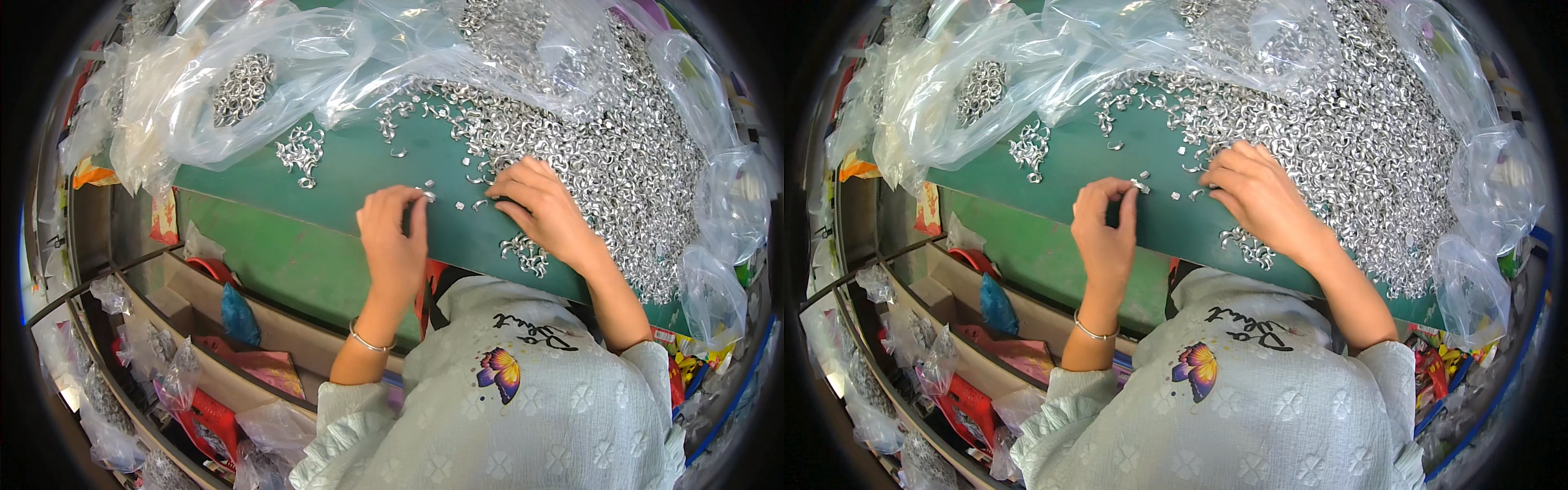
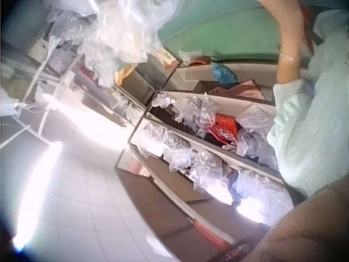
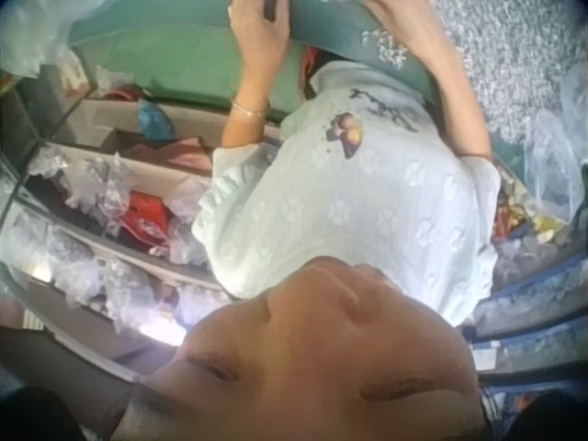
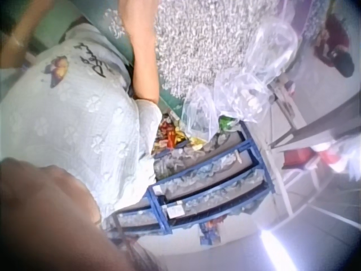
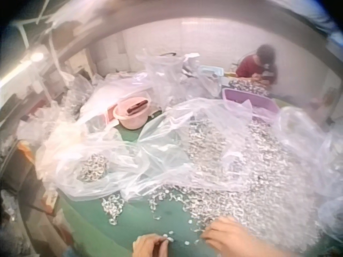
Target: The person sorts through a large pile of small silver hardware components on a green workbench, picking out specific pieces and grouping them together.
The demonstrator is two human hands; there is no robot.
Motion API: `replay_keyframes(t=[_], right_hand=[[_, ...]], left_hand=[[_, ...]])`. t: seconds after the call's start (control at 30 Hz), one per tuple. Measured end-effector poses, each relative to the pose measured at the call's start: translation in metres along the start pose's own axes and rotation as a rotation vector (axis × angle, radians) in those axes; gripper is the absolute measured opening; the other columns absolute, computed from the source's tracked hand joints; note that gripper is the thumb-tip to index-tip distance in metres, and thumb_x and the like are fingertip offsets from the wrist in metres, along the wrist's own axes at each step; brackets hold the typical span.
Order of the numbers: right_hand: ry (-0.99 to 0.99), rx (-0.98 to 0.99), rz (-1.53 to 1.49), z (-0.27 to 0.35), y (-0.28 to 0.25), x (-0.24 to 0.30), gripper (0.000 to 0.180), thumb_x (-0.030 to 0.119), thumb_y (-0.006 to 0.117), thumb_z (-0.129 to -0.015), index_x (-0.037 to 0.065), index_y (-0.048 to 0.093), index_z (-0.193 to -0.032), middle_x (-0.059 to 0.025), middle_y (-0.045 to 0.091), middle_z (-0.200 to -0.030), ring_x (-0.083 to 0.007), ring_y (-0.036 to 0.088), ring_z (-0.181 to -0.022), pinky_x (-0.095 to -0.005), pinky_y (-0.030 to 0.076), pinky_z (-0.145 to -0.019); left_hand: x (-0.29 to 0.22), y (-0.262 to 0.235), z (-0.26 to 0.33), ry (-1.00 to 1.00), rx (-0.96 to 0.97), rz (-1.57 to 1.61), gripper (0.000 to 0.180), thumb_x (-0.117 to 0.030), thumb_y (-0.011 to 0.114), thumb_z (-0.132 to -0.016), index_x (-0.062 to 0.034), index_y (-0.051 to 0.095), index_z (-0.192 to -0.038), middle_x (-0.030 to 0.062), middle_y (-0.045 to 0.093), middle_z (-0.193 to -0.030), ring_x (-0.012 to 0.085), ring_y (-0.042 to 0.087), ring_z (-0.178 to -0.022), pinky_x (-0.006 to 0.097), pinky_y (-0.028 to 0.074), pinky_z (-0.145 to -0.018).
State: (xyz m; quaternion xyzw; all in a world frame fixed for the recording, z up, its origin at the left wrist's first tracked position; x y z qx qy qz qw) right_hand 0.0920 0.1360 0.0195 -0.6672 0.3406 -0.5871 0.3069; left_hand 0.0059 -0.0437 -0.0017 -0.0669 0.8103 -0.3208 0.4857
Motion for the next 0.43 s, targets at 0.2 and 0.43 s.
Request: replay_keyframes(t=[0.2, 0.43], right_hand=[[-0.092, 0.041, 0.145, 0.006, 0.017, 0.004, 0.012, 0.01, 0.068, -0.078, 0.007, 0.068, -0.09, -0.0036, 0.056, -0.089, -0.0212, 0.051, -0.09, -0.0336, 0.039, -0.078], [-0.065, 0.104, 0.043, 0.018, -0.001, -0.005, 0.014, 0.011, 0.069, -0.079, 0.007, 0.068, -0.093, -0.0036, 0.055, -0.089, -0.0217, 0.051, -0.091, -0.035, 0.04, -0.078]], left_hand=[[-0.035, 0.032, 0.039, 0.102, 0.143, 0.015, 0.02, 0.002, 0.072, -0.075, -0.0042, 0.064, -0.093, 0.0069, 0.063, -0.093, 0.0245, 0.058, -0.085, 0.035, 0.04, -0.073], [-0.043, 0.047, 0.052, 0.089, 0.204, 0.081, 0.021, 0.002, 0.073, -0.075, -0.0041, 0.065, -0.093, 0.0078, 0.062, -0.093, 0.0252, 0.058, -0.085, 0.035, 0.041, -0.074]])
Point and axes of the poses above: each hand's wrist, its own z-axis away from the middle knuckle, its own y-axis out of the palm, x = y × z, the point moved 4 cm from there along -z, towards the middle knuckle
